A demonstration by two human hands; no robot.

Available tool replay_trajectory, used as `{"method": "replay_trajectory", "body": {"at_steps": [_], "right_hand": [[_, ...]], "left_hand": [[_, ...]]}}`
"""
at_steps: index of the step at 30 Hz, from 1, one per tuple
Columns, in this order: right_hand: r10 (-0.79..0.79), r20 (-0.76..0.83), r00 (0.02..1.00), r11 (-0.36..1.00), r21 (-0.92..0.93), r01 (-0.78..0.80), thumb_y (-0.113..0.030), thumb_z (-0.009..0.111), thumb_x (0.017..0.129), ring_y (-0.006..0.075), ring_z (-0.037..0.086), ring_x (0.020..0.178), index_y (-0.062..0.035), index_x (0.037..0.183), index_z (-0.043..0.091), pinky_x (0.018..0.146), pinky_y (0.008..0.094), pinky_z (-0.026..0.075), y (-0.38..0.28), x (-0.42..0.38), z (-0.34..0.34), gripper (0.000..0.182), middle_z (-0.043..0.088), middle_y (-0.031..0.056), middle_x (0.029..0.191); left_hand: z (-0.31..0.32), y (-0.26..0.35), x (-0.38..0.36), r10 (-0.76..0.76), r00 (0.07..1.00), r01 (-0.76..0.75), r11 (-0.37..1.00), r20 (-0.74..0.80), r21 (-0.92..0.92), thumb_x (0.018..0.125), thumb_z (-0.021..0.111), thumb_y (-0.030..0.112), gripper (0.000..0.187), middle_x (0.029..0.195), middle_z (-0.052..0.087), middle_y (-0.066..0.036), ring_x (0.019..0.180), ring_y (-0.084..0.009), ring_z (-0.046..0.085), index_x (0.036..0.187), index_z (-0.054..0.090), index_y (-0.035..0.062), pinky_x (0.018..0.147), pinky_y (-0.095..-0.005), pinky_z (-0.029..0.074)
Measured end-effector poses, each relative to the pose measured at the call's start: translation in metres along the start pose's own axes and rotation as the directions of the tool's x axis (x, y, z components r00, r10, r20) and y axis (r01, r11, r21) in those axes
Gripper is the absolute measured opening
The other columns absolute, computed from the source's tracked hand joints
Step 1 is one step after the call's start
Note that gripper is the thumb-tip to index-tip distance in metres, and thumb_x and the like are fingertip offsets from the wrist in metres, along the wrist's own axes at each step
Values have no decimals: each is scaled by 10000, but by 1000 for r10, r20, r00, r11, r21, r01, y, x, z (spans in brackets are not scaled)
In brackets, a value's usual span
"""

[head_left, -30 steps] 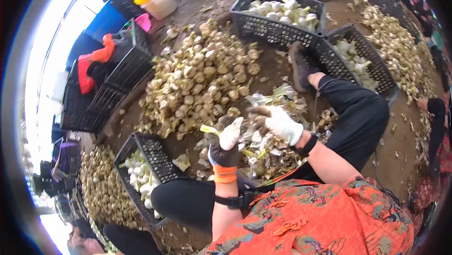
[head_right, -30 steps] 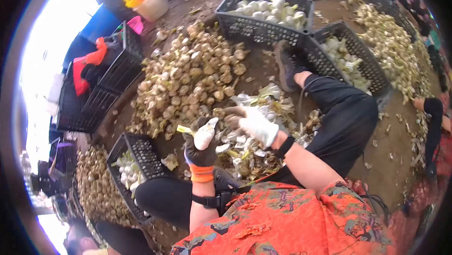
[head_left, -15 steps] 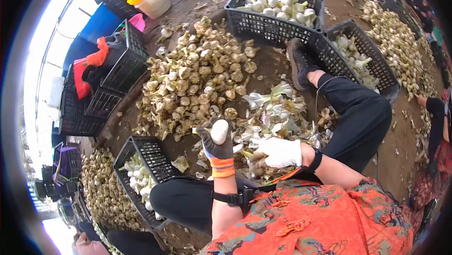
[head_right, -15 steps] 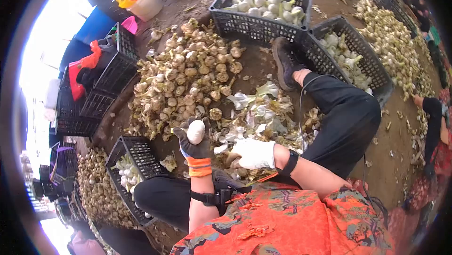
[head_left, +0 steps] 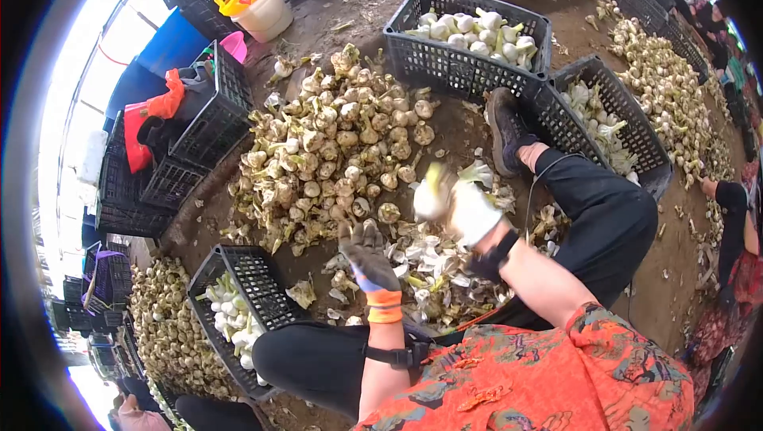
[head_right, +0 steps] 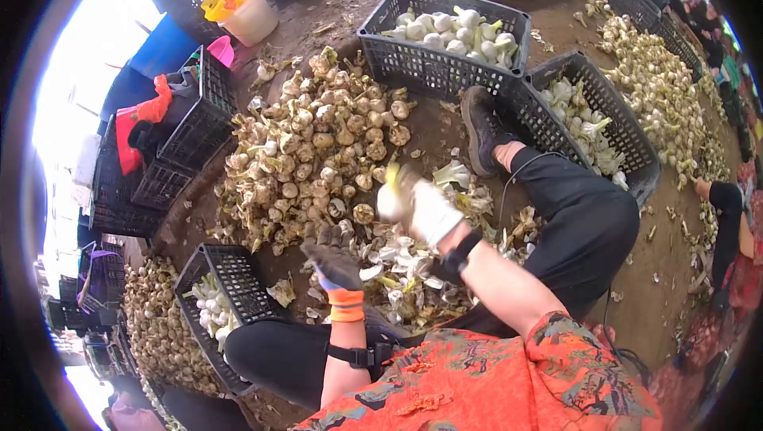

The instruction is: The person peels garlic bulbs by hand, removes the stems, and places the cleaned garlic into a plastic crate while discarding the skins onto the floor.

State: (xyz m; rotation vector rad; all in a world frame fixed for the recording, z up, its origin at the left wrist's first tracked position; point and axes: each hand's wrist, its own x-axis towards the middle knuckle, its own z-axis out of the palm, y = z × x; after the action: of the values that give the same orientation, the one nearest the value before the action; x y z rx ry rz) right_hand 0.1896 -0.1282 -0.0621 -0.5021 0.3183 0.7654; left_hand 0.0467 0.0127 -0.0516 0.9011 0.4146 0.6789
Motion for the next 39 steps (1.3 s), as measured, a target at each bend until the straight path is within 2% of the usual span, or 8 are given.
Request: {"method": "replay_trajectory", "body": {"at_steps": [3,5,8,10,16,19,24,39], "right_hand": [[-238,227,945,963,184,198,-569,557,833,294,621,964,-27,1118,517,876,409,527,-79,17,54,614,603,161,1069],[-236,171,957,888,-361,284,-410,595,841,313,611,998,-5,1156,532,869,381,512,-66,77,19,517,602,208,1089],[-218,73,973,-156,-987,39,-205,615,792,351,587,1042,-29,1161,570,893,385,475,0,130,-6,412,598,249,1071],[-283,33,958,-340,-938,-69,-216,613,784,347,568,1077,-87,1146,597,919,398,456,38,153,-29,385,613,231,1082],[-160,146,976,561,-801,211,-64,695,746,182,578,930,-13,1111,557,865,308,456,55,58,6,394,626,73,996],[-6,365,931,408,-849,336,-42,704,733,147,526,1021,-8,1101,529,890,294,444,53,-1,24,408,566,66,1043],[6,229,974,713,-684,156,-253,715,810,121,572,933,7,1180,516,858,285,460,28,-45,62,493,617,54,1019],[48,389,920,744,-628,227,-67,712,788,118,625,847,30,1010,643,772,262,495,36,-93,78,252,680,67,938]], "left_hand": [[-10,2,5,-82,978,68,995,-190,-78,874,497,576,705,1267,399,-132,1121,-278,468,1390,293,141,979,-433,391],[-16,-3,8,-88,980,75,994,-176,-76,885,510,534,646,1225,436,-119,1074,-272,490,1365,334,139,946,-426,416],[-32,-18,18,-140,978,138,990,-152,-22,908,506,464,576,1201,475,-88,1040,-255,507,1354,345,136,902,-413,434],[-31,-22,14,-201,961,200,979,-188,-27,915,533,336,503,1244,484,-84,1021,-241,527,1347,378,130,875,-399,464],[-29,-28,18,-578,807,548,809,-119,-212,894,584,365,590,1365,359,-141,1146,-334,461,1386,318,179,955,-506,428],[-14,-27,17,-486,873,482,848,40,-221,901,593,277,461,1133,586,-119,977,-228,605,1300,444,103,802,-417,547],[15,6,-3,-58,994,46,990,92,133,761,691,-72,594,1199,569,-118,1019,-185,591,1297,448,8,884,-333,515],[5,34,-36,-11,972,-3,998,234,60,699,707,-131,611,1208,558,-119,1067,-204,568,1243,469,12,908,-342,503]]}}
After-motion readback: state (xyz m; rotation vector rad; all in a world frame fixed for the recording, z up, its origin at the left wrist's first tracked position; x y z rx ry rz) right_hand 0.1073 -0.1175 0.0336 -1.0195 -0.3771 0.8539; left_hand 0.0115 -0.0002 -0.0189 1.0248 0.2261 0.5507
